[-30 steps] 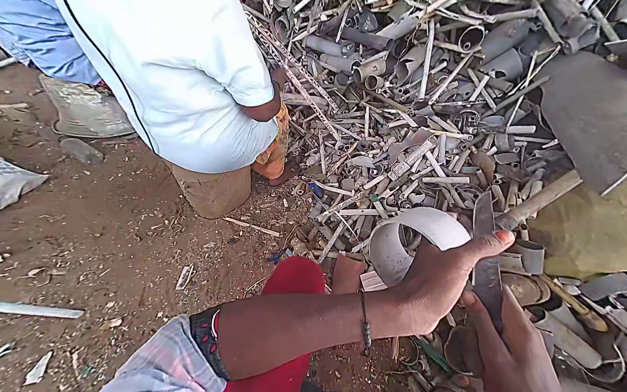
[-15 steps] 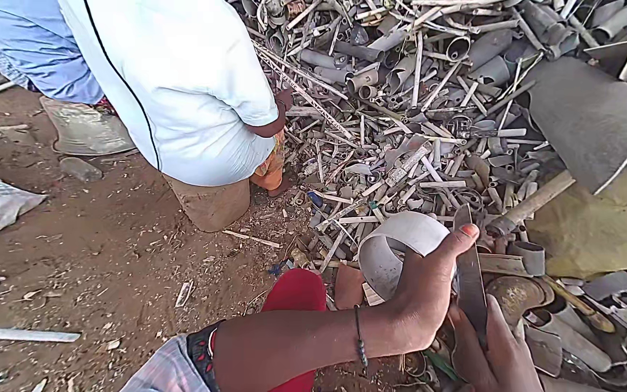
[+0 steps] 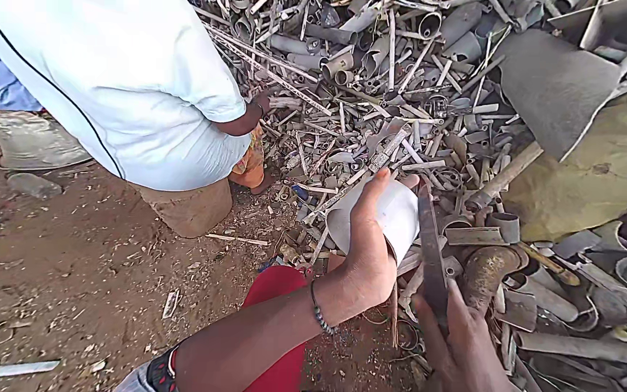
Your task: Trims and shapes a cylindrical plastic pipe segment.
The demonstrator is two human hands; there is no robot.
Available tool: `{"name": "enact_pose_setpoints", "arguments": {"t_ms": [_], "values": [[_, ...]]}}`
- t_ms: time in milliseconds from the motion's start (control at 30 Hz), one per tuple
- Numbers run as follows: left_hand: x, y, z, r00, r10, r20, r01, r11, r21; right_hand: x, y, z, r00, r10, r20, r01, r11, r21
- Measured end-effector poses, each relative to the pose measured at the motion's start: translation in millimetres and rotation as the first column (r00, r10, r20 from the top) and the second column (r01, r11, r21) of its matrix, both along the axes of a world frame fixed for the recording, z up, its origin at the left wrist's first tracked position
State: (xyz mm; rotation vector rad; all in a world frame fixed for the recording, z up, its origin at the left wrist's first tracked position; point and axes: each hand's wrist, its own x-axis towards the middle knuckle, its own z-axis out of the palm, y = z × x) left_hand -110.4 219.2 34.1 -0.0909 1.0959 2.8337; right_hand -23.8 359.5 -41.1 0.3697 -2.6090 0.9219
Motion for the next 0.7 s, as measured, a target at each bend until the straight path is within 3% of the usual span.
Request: {"name": "enact_pose_setpoints", "arguments": {"t_ms": [100,267,467,567,700], "values": [[-4,-5,0,1.0,0.005,-0.029,-0.005,1.0,0.001,6,-5,9,0.997,0.078,-0.015,-0.077,0.995,0.056],[1,-4,2,0.999,0.008,-0.033,-0.008,1.0,0.002,-19,15,-3,0.989,-0.056,-0.134,0.057,0.998,0.0],[-2,-5,-1,0.997,-0.057,-0.053,0.056,0.998,-0.022,3,-1,10,0.986,0.16,-0.042,-0.155,0.984,0.091],[-1,-6,-2,0.982,-0.112,-0.15,0.111,0.994,-0.017,-6,10,6,0.98,0.19,-0.057,-0.189,0.982,0.026],[2,-4,-4,0.98,-0.078,-0.184,0.063,0.994,-0.087,-4,14,22,0.973,0.227,0.039,-0.209,0.939,-0.272]]}}
